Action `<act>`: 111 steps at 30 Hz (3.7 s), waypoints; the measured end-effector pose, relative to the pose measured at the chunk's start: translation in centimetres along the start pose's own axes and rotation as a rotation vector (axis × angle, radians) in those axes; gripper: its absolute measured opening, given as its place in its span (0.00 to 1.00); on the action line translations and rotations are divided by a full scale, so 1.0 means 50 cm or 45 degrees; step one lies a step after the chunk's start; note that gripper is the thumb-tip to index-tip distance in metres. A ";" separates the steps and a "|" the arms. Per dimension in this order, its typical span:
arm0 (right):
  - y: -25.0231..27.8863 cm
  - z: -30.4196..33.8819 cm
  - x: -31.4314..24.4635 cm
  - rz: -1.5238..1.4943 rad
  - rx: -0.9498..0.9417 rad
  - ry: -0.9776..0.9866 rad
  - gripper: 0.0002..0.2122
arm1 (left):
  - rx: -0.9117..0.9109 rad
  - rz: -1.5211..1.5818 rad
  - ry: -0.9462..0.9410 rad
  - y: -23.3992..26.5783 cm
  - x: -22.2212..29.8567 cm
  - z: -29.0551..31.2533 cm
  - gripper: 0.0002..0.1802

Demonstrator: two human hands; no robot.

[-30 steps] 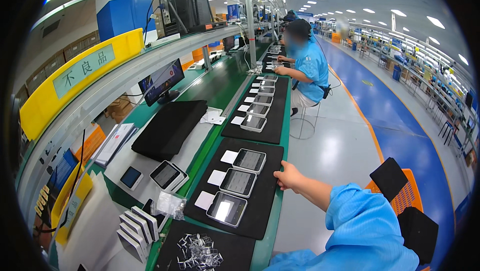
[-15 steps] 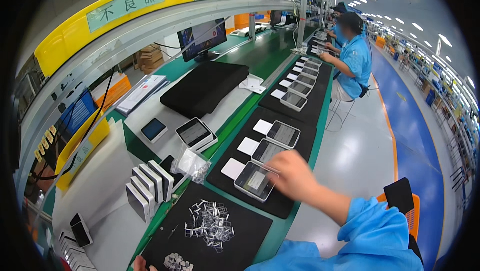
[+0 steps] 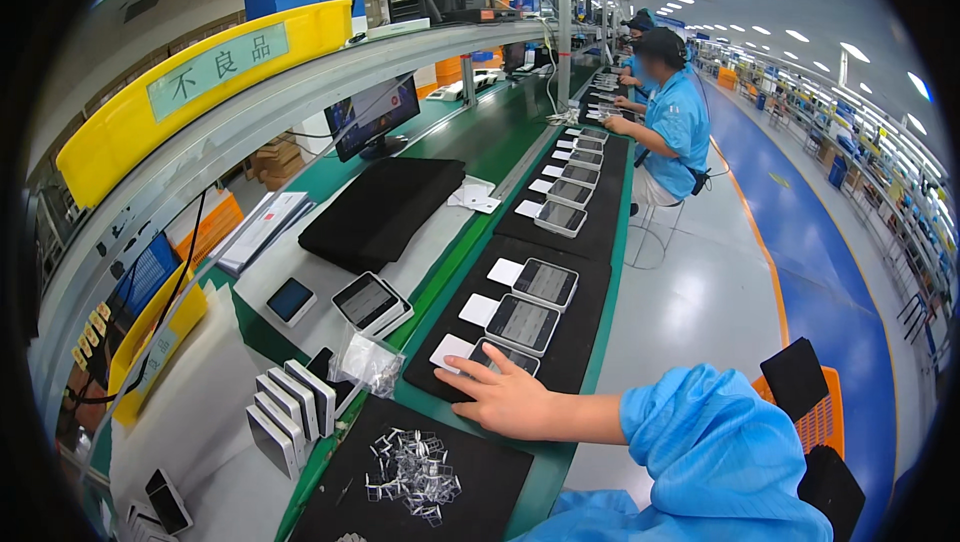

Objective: The recorder is inserting small metal components into electronic device frames on a factory assembly line.

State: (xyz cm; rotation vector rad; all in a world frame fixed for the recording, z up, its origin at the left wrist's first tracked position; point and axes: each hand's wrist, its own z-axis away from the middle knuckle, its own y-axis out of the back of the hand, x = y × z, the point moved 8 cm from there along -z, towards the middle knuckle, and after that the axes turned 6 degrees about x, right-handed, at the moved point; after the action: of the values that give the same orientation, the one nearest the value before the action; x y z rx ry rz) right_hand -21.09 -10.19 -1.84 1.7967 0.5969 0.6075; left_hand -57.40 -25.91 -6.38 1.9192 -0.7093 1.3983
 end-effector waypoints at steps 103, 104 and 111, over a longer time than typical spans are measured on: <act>0.018 -0.578 -1.067 -1.155 0.107 0.759 0.37 | 0.035 -0.022 -0.119 0.071 -0.045 0.067 0.26; 0.018 -0.580 -1.058 -1.137 0.124 0.749 0.38 | -0.053 -0.002 -0.131 0.066 -0.058 0.078 0.26; 0.053 -0.539 -0.894 -1.373 0.214 0.491 0.39 | 0.066 0.046 0.106 0.092 -0.048 0.060 0.34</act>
State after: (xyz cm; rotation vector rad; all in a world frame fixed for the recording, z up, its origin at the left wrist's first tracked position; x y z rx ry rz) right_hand -71.84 -21.65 3.01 1.2254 1.7467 0.1332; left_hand -59.72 -31.04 -8.45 1.8843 -0.6773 1.5229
